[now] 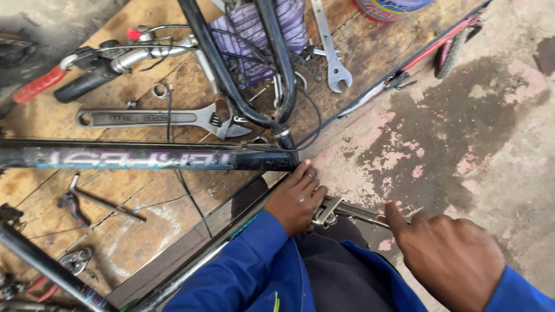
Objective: Loosening and disassembling bicycle headset components using a pipe wrench and a smaller wrench.
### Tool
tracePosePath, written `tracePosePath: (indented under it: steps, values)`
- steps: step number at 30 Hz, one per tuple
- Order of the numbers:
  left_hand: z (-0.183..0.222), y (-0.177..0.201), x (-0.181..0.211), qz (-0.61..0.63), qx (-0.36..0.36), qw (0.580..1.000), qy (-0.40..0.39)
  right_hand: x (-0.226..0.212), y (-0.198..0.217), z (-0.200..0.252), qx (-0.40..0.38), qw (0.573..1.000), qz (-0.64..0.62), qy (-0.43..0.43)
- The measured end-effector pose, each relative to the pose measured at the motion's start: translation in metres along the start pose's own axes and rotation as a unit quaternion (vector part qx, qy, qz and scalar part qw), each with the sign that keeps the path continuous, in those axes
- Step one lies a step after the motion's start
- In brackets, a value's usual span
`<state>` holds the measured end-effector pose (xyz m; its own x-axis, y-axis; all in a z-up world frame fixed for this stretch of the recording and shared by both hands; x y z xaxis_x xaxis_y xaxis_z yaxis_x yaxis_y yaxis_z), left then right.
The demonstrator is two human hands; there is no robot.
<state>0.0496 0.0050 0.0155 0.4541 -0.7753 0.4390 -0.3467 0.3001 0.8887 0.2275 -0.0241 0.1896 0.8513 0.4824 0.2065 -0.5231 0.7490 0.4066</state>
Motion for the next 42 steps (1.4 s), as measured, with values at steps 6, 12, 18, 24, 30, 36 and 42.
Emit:
tracePosePath:
  steps: [6,12,18,24,30,36,42]
  values:
    - [-0.011,0.017,-0.001,0.038,0.053,0.998,0.0,0.003,-0.018,-0.007,0.071,0.997,-0.006,0.023]
    - [-0.01,0.011,-0.002,0.042,0.041,0.998,0.002,0.004,-0.005,-0.008,0.011,0.999,-0.015,0.031]
    - [-0.01,0.0,-0.002,0.002,0.013,1.0,0.021,0.018,-0.004,-0.019,-0.006,0.999,-0.051,0.005]
    - [-0.009,-0.001,-0.003,0.016,0.03,0.999,0.012,0.02,-0.002,-0.021,0.02,0.999,-0.042,0.028]
    - [-0.012,0.0,-0.003,0.009,-0.037,0.999,0.024,0.029,0.018,-0.012,-0.003,0.993,-0.108,0.047]
    - [-0.015,0.006,-0.005,0.038,-0.049,0.998,0.033,0.062,0.023,0.013,0.435,0.746,-0.5,0.074]
    - [-0.012,0.009,-0.006,0.049,-0.042,0.998,0.025,-0.001,-0.038,-0.037,0.582,0.153,-0.797,0.048]
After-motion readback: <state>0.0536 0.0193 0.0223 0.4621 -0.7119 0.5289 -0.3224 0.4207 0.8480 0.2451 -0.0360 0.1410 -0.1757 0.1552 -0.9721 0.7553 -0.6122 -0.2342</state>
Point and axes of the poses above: each hand's wrist, its own z-axis away from the middle knuckle, its own y-axis out of the back of the hand, x = y × z, the point moved 3 cm from there along -z, towards the middle knuckle, and after that the axes turned 5 degrees about y, right-handed, at the moved point
